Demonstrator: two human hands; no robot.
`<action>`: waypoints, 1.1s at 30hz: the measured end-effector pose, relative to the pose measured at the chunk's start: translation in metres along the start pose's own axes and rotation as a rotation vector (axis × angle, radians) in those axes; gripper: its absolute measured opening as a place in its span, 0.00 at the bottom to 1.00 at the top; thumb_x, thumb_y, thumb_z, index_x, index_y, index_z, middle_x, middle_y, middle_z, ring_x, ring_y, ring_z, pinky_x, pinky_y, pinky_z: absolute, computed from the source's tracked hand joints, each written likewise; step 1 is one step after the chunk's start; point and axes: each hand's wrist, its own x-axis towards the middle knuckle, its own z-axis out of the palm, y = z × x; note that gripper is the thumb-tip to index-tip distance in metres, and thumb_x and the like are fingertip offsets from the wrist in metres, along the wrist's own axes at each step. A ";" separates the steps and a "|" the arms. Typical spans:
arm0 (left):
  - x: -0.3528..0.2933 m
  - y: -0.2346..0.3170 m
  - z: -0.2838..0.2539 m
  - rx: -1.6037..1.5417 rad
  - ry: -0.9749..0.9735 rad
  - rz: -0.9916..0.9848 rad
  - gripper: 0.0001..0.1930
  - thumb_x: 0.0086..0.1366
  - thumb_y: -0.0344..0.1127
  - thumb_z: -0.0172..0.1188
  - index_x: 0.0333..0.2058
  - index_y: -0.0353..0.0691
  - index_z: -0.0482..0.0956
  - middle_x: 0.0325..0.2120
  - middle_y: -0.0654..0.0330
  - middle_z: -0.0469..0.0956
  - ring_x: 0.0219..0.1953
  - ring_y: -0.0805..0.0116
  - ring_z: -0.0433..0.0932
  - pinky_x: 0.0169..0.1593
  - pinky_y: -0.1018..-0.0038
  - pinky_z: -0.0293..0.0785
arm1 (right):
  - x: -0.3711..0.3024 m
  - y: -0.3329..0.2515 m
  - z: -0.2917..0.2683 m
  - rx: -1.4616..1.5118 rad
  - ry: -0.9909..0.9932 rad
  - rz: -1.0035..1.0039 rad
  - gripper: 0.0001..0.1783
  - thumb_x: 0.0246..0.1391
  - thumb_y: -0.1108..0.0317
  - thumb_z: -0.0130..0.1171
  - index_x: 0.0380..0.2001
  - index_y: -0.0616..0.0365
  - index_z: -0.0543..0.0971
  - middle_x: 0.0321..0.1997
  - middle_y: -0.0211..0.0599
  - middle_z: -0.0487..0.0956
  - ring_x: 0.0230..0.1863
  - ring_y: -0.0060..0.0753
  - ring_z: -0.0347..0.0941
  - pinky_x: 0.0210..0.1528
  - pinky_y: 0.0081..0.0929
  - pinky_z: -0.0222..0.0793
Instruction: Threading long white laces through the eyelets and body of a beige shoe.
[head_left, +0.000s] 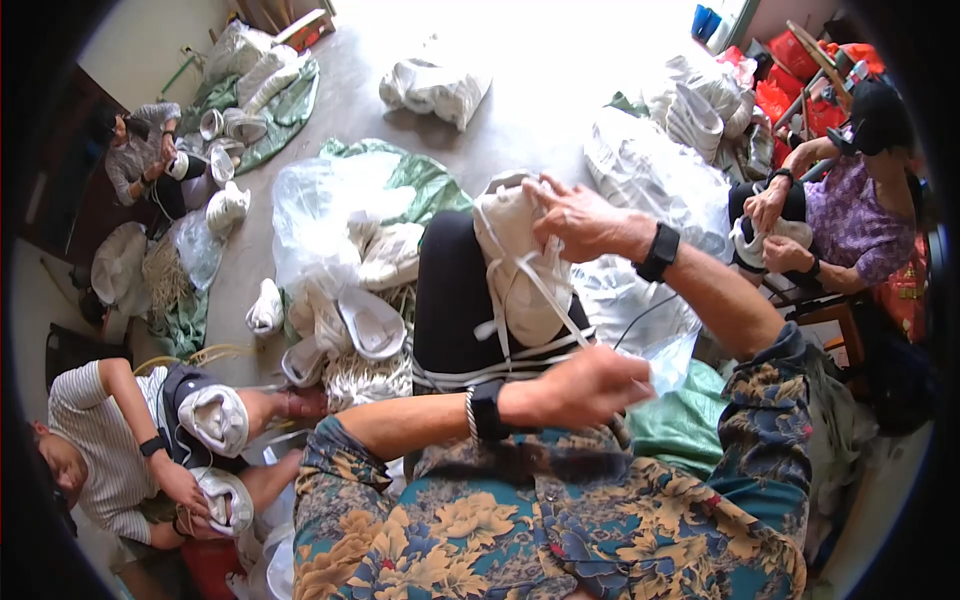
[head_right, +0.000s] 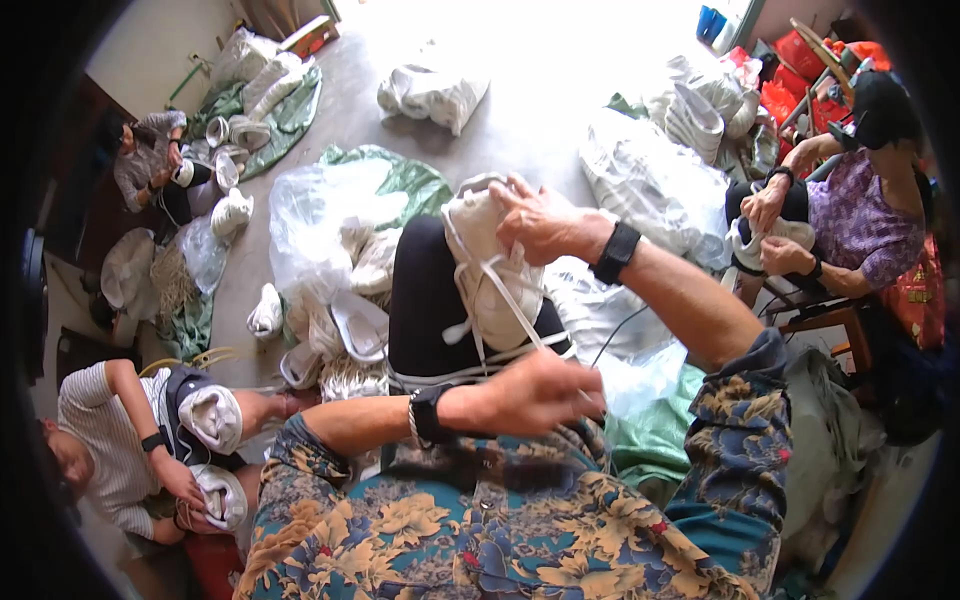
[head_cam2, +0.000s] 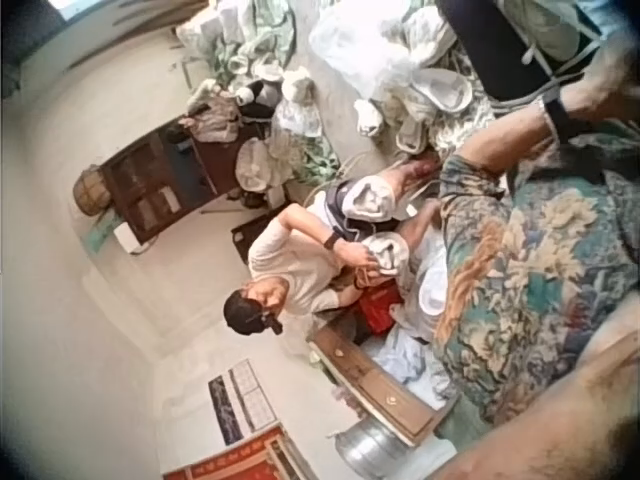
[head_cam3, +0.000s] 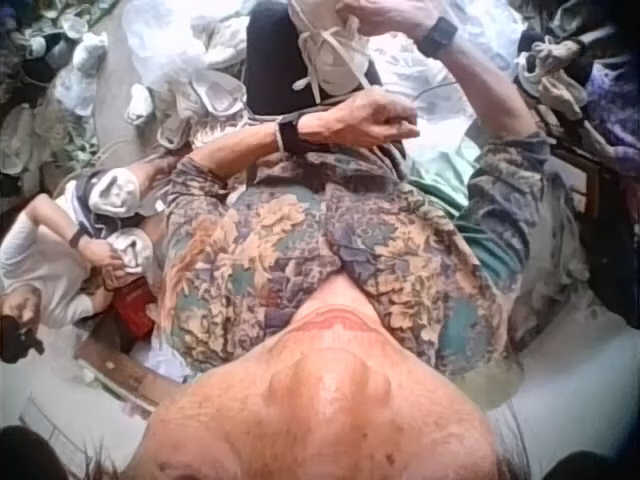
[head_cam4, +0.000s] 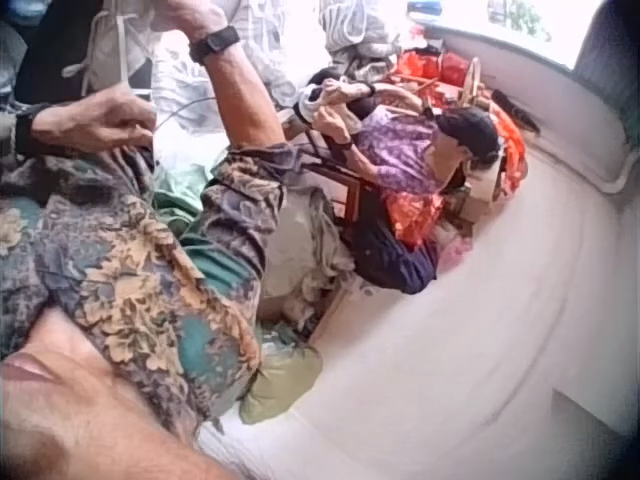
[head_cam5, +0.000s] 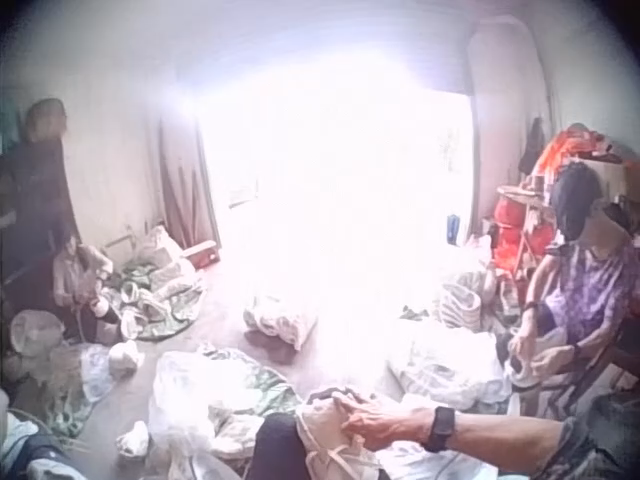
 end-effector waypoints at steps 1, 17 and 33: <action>0.001 -0.032 -0.009 0.019 0.238 -0.068 0.06 0.60 0.30 0.54 0.27 0.34 0.74 0.14 0.56 0.70 0.16 0.69 0.68 0.22 0.73 0.65 | -0.001 0.006 0.011 0.045 0.050 -0.018 0.16 0.33 0.73 0.58 0.29 0.39 0.82 0.65 0.48 0.54 0.66 0.60 0.46 0.53 0.54 0.61; 0.015 -0.100 -0.117 0.330 0.396 -0.579 0.06 0.52 0.30 0.57 0.25 0.33 0.78 0.14 0.63 0.74 0.14 0.77 0.71 0.16 0.80 0.64 | -0.003 -0.002 0.027 0.023 0.407 -0.238 0.12 0.33 0.73 0.60 0.28 0.58 0.80 0.57 0.46 0.60 0.65 0.49 0.48 0.59 0.41 0.59; -0.165 -0.017 -0.200 0.077 0.899 -1.061 0.07 0.62 0.32 0.46 0.32 0.37 0.71 0.16 0.57 0.69 0.17 0.64 0.68 0.24 0.70 0.67 | -0.004 -0.025 0.010 0.587 0.635 -0.070 0.07 0.49 0.77 0.55 0.33 0.60 0.78 0.47 0.46 0.75 0.48 0.44 0.73 0.47 0.32 0.71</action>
